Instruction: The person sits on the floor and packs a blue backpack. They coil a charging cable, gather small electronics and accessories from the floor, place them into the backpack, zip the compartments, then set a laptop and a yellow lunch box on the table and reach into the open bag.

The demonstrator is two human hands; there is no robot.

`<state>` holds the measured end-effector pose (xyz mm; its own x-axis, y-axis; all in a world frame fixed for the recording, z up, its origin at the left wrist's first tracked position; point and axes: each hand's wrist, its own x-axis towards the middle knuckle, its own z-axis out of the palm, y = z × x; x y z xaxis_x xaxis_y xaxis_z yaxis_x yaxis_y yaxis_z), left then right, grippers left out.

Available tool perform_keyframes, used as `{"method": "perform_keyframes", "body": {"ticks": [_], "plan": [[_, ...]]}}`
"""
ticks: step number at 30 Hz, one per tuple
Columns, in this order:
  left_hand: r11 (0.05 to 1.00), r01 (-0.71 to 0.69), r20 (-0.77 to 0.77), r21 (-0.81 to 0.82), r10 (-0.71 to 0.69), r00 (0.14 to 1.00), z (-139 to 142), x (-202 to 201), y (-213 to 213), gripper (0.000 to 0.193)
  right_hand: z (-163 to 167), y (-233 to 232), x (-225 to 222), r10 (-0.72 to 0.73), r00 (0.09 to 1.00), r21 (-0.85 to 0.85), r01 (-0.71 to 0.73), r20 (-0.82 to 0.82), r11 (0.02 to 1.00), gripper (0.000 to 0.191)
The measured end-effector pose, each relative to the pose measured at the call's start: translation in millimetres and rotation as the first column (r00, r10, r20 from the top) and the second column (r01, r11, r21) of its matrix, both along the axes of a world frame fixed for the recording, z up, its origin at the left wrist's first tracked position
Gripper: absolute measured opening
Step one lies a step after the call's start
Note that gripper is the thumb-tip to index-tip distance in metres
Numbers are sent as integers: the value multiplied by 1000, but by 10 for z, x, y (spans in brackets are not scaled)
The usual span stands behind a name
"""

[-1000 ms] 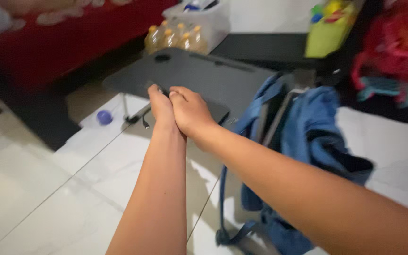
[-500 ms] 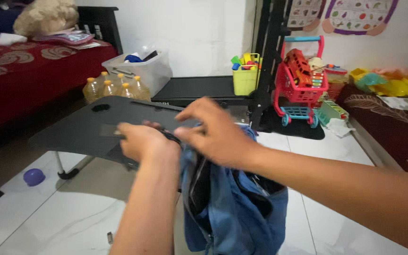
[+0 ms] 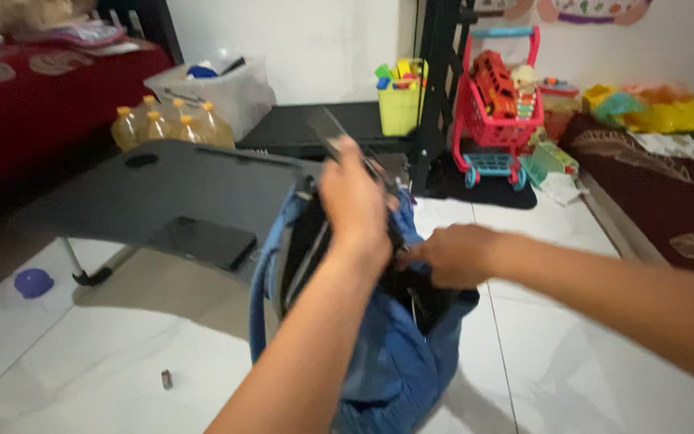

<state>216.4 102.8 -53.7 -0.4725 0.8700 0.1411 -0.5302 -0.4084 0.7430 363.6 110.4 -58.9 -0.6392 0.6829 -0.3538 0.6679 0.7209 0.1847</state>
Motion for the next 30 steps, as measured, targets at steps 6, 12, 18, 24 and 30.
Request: {"method": "perform_keyframes", "body": {"ticks": [6,12,18,24,30], "plan": [[931,-203,-401,-304,68,913,-1143,584,277,43,115,-24,253,-325,942,-78,331,83,940,33],[886,-346,-783,-310,-32,621,-1428,850,181,37,321,-135,373,-436,900,-139,431,-4,892,51],[953,-282,-994,-112,-112,14,-1569,927,4,18,412,-130,312,-408,913,-74,405,-27,911,47],[996,-40,-982,-82,-74,173,-1837,726,329,75,351,-184,142,-273,960,247,281,-65,927,42],[898,-96,-850,429,438,294,-1634,563,403,17,-32,-92,3,220,777,345,-3,-590,939,26]]}}
